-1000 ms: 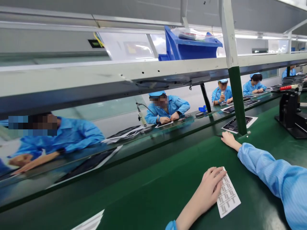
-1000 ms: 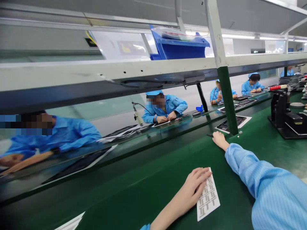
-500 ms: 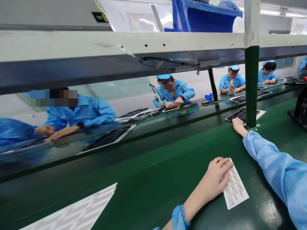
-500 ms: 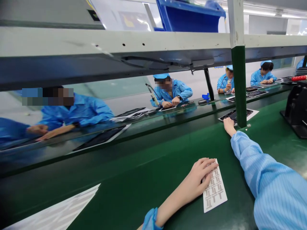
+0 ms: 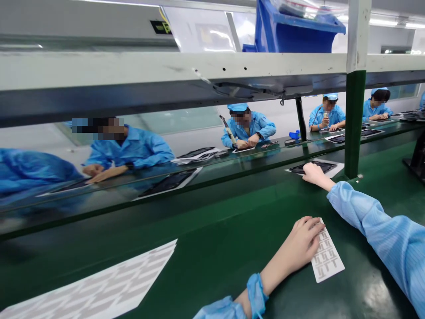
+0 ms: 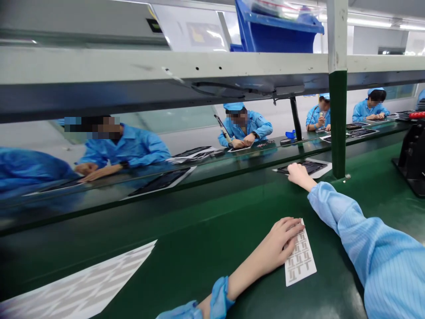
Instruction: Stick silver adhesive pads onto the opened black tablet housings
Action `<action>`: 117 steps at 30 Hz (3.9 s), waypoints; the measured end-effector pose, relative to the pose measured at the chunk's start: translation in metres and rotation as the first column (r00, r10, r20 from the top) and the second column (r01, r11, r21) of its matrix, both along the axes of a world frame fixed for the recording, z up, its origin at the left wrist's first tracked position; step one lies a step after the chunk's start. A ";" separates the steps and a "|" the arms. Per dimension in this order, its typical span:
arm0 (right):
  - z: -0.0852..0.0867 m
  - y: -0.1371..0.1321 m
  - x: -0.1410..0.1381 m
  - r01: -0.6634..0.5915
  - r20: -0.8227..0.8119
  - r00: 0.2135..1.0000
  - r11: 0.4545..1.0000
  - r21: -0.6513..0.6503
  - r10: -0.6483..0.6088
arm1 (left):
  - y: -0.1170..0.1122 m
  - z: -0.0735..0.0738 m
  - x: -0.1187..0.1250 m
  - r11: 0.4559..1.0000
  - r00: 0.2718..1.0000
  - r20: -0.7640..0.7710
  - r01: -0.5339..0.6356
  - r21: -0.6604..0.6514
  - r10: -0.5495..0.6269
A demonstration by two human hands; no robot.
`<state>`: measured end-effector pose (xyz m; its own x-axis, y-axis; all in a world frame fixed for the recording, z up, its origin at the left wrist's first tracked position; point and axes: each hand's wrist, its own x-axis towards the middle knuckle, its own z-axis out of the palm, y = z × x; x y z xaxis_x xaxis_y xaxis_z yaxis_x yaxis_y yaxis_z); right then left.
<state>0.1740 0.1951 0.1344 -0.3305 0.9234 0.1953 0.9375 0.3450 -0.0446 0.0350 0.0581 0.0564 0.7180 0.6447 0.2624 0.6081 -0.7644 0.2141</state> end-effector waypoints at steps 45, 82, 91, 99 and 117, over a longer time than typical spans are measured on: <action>-0.037 -0.211 0.025 -0.763 -0.861 0.478 0.569 -0.307 0.176 | -0.094 0.009 -0.035 0.974 0.998 -0.037 0.049 -0.220 -0.058; -0.039 -0.215 0.013 -0.658 -0.813 0.532 0.719 -0.222 0.236 | -0.090 0.030 -0.035 0.910 0.990 0.119 0.121 -0.397 -0.080; -0.037 -0.213 0.012 -0.729 -0.769 0.486 0.677 -0.096 0.415 | -0.090 0.030 -0.034 0.908 0.994 0.069 0.102 -0.406 -0.081; -0.060 -0.219 0.013 -0.720 -0.909 0.411 0.635 -0.281 0.064 | -0.091 0.028 -0.036 0.924 0.996 -0.029 0.072 -0.377 -0.089; -0.044 -0.294 0.089 0.133 -0.943 0.184 0.958 -0.255 -0.277 | -0.123 0.020 0.013 0.933 0.910 0.208 0.339 0.123 -0.358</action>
